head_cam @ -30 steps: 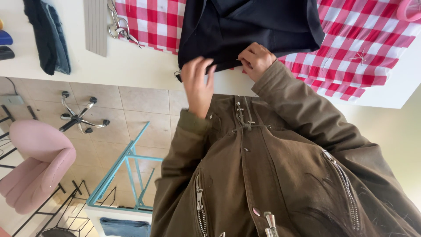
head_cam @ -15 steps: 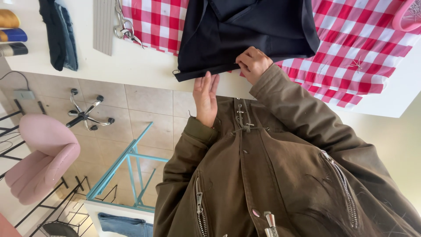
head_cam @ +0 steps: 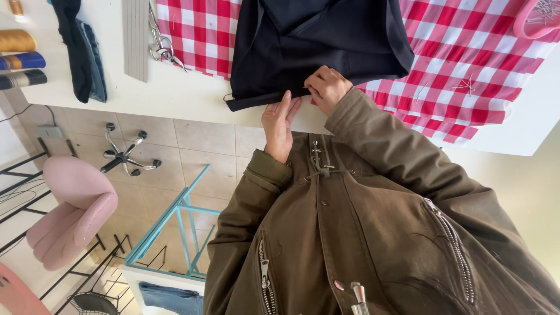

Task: The person lays a black garment on a red and white checkered tablecloth and folds the bottom edge. They then repeatedly pick up pins from a pink container and insert them into the folded fabric to secure it in place.

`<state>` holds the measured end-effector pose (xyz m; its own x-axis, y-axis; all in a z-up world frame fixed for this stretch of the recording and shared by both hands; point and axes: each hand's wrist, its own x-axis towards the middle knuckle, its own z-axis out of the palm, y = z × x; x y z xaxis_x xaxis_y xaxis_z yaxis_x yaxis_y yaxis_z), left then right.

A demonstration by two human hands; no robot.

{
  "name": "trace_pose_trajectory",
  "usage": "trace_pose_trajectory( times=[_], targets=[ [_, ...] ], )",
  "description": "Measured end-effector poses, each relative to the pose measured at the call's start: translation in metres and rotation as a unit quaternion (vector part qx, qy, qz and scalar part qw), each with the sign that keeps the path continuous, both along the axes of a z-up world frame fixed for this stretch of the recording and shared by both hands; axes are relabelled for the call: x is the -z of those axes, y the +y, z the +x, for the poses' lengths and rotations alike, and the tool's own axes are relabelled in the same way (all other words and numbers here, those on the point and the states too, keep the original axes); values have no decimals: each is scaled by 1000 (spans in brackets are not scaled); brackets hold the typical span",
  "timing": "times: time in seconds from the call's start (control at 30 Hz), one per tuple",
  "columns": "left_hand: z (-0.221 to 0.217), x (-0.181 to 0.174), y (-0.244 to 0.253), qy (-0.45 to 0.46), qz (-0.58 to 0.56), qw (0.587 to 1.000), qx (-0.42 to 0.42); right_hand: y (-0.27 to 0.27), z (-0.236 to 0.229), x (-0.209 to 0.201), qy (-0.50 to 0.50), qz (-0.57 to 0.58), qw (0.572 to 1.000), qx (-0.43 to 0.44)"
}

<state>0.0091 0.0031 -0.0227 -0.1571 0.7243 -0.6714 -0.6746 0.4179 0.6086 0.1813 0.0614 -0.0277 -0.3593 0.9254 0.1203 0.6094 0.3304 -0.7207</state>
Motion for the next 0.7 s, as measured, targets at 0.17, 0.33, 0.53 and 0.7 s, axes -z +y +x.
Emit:
trace_pose_trajectory(
  times=[0.17, 0.33, 0.53, 0.7],
  targets=[
    [7, 11, 1, 27, -10, 1000, 5, 2, 2, -2, 8, -9, 1000, -1],
    [13, 5, 2, 66, 21, 998, -1, 3, 5, -6, 52, -21, 998, 11],
    [16, 6, 1, 33, 39, 999, -15, 0, 5, -4, 63, -73, 995, 21],
    [17, 1, 3, 40, 44, 998, -9, -2, 4, 1, 38, -28, 999, 11]
  ],
)
